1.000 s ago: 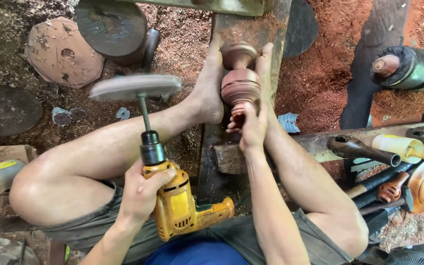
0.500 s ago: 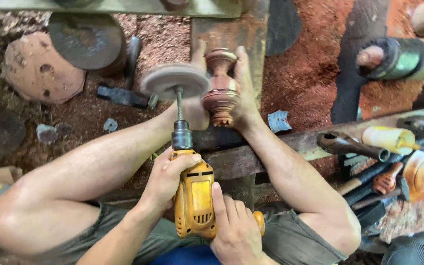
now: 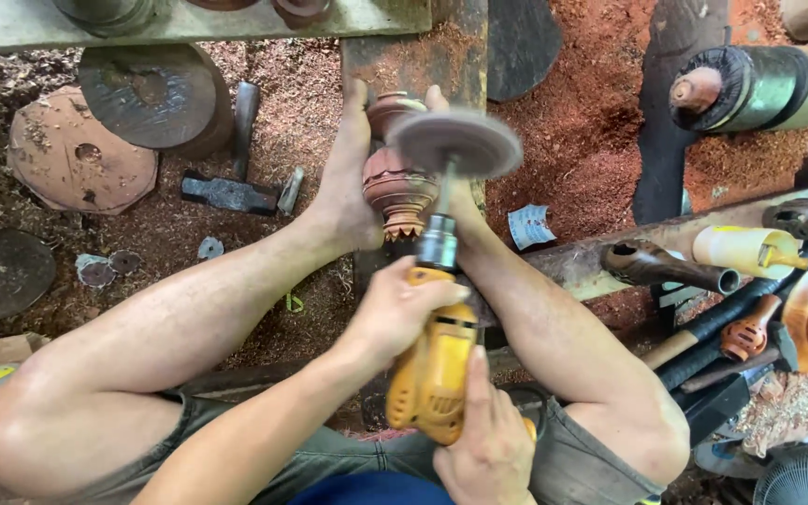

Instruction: Polishing and buffing wooden decorative components using a power drill with a buffing attachment while stabilizing the objects with feet.

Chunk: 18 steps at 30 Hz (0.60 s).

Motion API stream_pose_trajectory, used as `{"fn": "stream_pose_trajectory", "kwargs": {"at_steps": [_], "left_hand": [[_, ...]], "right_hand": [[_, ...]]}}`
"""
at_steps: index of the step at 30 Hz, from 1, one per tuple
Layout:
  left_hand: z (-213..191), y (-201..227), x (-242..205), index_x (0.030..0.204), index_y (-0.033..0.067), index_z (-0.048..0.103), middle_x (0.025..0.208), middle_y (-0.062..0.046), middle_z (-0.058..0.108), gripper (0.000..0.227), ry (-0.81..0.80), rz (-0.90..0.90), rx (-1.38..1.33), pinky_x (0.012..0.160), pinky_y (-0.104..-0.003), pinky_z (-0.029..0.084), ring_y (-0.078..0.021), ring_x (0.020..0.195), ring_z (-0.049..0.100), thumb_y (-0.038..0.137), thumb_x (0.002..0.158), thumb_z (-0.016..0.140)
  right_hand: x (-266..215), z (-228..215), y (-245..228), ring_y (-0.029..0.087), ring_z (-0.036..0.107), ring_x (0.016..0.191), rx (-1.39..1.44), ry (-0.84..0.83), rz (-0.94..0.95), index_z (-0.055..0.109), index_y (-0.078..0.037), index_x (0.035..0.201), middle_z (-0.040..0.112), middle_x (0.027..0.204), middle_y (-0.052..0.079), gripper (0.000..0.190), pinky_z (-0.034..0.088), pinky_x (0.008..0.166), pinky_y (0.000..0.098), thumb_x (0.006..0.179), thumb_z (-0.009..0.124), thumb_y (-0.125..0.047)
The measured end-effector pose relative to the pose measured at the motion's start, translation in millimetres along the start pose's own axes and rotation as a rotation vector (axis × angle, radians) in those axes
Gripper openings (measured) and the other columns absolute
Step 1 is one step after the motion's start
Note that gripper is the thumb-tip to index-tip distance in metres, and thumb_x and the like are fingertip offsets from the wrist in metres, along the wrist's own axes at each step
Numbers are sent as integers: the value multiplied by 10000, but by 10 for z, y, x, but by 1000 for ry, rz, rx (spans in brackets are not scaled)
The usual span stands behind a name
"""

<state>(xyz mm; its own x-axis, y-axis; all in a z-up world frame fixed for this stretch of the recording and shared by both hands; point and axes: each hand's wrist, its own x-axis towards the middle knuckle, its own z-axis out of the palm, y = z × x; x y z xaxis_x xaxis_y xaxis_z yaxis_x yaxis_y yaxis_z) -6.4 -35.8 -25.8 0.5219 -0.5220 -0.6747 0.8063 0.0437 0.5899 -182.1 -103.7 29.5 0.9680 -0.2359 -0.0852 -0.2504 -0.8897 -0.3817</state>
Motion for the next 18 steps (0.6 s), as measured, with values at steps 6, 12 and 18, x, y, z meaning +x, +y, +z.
{"fn": "stream_pose_trajectory", "kwargs": {"at_steps": [6,12,18], "left_hand": [[45,-77,40,968,4,615,794,-28,664,269,-20,-12,187,644,-279,556,-97,697,621,126,809,793],[-189,59,-188,988,44,596,795,-6,635,268,-12,16,55,629,-272,548,-81,692,623,134,814,779],[-283,125,-233,967,26,616,799,-14,661,223,-1,-5,141,664,-264,555,-81,705,635,143,841,758]], "right_hand": [[-57,92,92,362,619,711,12,24,166,350,73,1490,623,801,160,1070,491,618,474,483,694,-45],[4,23,-83,363,605,728,37,29,-5,320,124,1476,622,866,175,1072,486,655,461,484,682,-59],[82,1,-121,350,577,718,90,-54,-34,316,140,1470,596,852,169,1073,475,638,458,489,687,-83]]}}
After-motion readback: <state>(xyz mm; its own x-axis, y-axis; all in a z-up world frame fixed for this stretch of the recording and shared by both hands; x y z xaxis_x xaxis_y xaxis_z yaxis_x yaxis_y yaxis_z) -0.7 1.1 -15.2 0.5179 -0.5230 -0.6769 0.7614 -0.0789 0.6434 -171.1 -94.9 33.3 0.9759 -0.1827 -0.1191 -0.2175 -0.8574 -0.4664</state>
